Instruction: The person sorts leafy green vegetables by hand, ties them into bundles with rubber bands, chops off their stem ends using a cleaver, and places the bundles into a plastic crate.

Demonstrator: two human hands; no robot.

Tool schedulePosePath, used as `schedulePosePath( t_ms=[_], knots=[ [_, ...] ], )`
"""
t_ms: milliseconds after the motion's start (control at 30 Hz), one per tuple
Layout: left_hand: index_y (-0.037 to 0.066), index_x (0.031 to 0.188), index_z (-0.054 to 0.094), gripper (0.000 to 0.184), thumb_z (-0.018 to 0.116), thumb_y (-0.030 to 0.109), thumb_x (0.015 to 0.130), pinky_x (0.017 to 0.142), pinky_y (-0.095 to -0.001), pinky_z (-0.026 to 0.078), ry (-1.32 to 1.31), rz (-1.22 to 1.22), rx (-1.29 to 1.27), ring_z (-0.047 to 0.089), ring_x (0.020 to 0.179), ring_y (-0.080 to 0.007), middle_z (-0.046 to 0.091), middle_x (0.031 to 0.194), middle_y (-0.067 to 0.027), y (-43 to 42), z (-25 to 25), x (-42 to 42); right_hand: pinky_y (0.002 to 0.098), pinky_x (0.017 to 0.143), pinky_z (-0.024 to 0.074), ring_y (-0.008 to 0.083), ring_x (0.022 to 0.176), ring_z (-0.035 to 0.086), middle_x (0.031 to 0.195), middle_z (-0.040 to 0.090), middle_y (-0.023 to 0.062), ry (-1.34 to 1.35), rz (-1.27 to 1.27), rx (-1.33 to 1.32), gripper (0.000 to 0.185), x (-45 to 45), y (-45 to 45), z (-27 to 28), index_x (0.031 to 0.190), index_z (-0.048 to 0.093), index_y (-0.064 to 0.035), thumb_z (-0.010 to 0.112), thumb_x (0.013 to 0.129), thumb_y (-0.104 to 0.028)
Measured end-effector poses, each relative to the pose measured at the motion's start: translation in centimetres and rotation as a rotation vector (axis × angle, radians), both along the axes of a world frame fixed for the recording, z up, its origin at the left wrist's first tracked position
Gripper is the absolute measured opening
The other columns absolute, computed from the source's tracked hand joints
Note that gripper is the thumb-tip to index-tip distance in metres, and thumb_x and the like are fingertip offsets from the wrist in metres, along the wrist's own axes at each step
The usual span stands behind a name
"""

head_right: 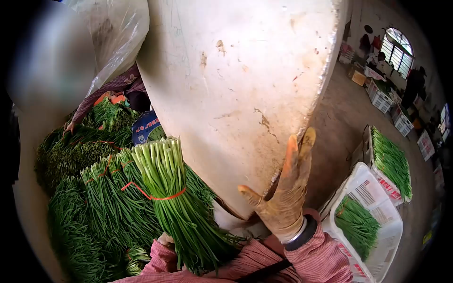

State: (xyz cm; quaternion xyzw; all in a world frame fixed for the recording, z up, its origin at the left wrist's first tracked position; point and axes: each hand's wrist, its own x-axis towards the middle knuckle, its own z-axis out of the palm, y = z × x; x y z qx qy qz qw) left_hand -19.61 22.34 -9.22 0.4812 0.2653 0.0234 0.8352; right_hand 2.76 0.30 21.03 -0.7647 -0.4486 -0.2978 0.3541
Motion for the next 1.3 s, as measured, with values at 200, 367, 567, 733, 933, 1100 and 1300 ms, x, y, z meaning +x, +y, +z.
schedulePosePath(
  t_ms=[200, 367, 567, 733, 933, 1100, 1300],
  knots=[
    [0.003, 0.133, 0.025, 0.092, 0.076, 0.022, 0.059, 0.098, -0.0402, 0.028, -0.206, -0.574, 0.184, 0.047, 0.105, -0.0302, 0.053, 0.110, -0.0156, -6.2, 9.6, 10.5, 0.0353, 0.106, 0.0110, 0.0266, 0.132, 0.011, 0.143, 0.006, 0.0189, 0.959, 0.675, 0.133, 0.125, -6.3, -5.6, -5.2, 0.137, -0.009, -0.0014, 0.079, 0.059, -0.042],
    [0.002, 0.133, 0.024, 0.096, 0.077, 0.026, 0.058, 0.101, -0.0404, 0.025, -0.454, -1.060, 0.282, 0.045, 0.109, -0.0310, 0.051, 0.114, -0.0168, -14.5, 16.5, 18.8, 0.0315, 0.101, 0.0275, 0.0158, 0.117, 0.036, 0.128, 0.039, 0.0061, 1.054, 0.648, 0.589, 0.089, -6.3, -14.6, -3.6, 0.131, 0.026, -0.0036, 0.080, 0.061, -0.011],
    [-0.001, 0.135, 0.018, 0.113, 0.083, 0.031, 0.049, 0.105, -0.0388, 0.020, -0.891, -1.022, 1.379, 0.030, 0.125, -0.0318, 0.030, 0.135, -0.0206, -19.6, 27.5, 24.4, 0.0312, 0.091, 0.0388, 0.0164, 0.104, 0.049, 0.114, 0.052, 0.0061, 0.669, 0.128, 0.988, 0.076, -6.9, -26.8, -1.3, 0.124, 0.038, -0.0016, 0.080, 0.062, -0.017],
    [-0.001, 0.138, 0.008, 0.122, 0.086, 0.026, 0.048, 0.106, -0.0410, 0.013, -1.380, -1.242, 0.414, 0.020, 0.131, -0.0297, 0.021, 0.140, -0.0196, -33.9, 34.1, 22.5, 0.0304, 0.088, 0.0417, 0.0167, 0.100, 0.052, 0.113, 0.053, 0.0079, 0.427, -0.189, 1.219, 0.070, -9.5, -33.4, -3.9, 0.122, 0.039, -0.0002, 0.078, 0.065, -0.013],
    [0.001, 0.137, 0.003, 0.124, 0.086, 0.025, 0.049, 0.101, -0.0364, 0.029, -1.143, -1.691, 0.204, 0.032, 0.123, -0.0245, 0.030, 0.134, -0.0146, -55.2, 29.3, 19.6, 0.0322, 0.096, 0.0350, 0.0185, 0.113, 0.042, 0.124, 0.042, 0.0088, 0.399, -0.537, 1.299, 0.090, -14.7, -37.2, -9.5, 0.129, 0.026, -0.0022, 0.081, 0.060, -0.018],
    [0.004, 0.137, 0.010, 0.114, 0.085, 0.018, 0.051, 0.097, -0.0333, 0.035, -0.965, -2.065, 0.001, 0.042, 0.115, -0.0209, 0.041, 0.125, -0.0104, -65.2, 26.1, 14.6, 0.0306, 0.089, 0.0415, 0.0155, 0.106, 0.047, 0.118, 0.048, 0.0063, 0.212, -0.687, 1.495, 0.074, -19.8, -42.2, -12.8, 0.126, 0.034, -0.0034, 0.077, 0.065, -0.007],
    [0.003, 0.128, 0.034, 0.088, 0.082, 0.016, 0.056, 0.093, -0.0312, 0.038, -1.113, -2.171, 0.179, 0.048, 0.107, -0.0178, 0.050, 0.117, -0.0081, -75.0, 25.4, 9.1, 0.0329, 0.091, 0.0385, 0.0213, 0.107, 0.046, 0.120, 0.045, 0.0109, 0.260, -0.982, 1.413, 0.076, -24.7, -49.3, -14.5, 0.125, 0.032, -0.0009, 0.076, 0.068, -0.028]
  ],
)
